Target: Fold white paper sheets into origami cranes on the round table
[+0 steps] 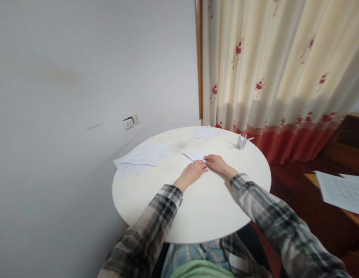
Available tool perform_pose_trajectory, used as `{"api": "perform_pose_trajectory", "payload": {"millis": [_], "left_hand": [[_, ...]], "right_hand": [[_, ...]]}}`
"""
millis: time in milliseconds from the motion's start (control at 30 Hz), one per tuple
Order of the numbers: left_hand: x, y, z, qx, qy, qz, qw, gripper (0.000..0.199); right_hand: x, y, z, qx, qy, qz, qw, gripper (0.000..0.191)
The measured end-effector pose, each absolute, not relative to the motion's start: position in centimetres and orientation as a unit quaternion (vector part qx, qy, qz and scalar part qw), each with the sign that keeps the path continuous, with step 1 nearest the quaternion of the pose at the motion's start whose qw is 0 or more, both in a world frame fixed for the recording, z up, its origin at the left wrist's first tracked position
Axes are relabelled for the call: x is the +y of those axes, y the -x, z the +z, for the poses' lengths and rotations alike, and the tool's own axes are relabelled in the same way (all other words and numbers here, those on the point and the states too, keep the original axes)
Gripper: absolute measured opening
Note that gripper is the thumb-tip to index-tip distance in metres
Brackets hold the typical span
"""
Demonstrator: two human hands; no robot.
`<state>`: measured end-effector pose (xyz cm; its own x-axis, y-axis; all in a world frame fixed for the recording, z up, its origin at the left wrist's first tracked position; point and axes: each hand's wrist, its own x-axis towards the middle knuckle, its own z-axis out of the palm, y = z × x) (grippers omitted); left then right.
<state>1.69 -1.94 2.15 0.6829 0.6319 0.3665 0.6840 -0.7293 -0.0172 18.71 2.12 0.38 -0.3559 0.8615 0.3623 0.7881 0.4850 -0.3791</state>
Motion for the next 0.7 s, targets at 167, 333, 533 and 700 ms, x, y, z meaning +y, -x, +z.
{"api": "perform_pose_trajectory", "payload": {"millis": [167, 333, 533, 700], "left_hand": [[-2.11, -1.63, 2.16, -0.358, 0.913, -0.186, 0.068, 0.024], [-2.49, -1.65, 2.25, -0.347, 0.912, -0.211, 0.056, 0.021], [-2.36, -1.59, 2.21, -0.346, 0.912, -0.22, 0.026, 0.023], [-2.48, -1.66, 2.2, -0.333, 0.915, -0.229, 0.013, 0.026]], "right_hand": [[2.24, -18.76, 0.3, -0.823, 0.499, 0.072, 0.263, 0.031], [2.17, -18.77, 0.36, -0.822, 0.498, 0.074, 0.265, 0.03], [2.17, -18.8, 0.3, -0.822, 0.497, 0.074, 0.268, 0.031], [2.33, -18.83, 0.14, -0.822, 0.494, 0.074, 0.273, 0.03]]}}
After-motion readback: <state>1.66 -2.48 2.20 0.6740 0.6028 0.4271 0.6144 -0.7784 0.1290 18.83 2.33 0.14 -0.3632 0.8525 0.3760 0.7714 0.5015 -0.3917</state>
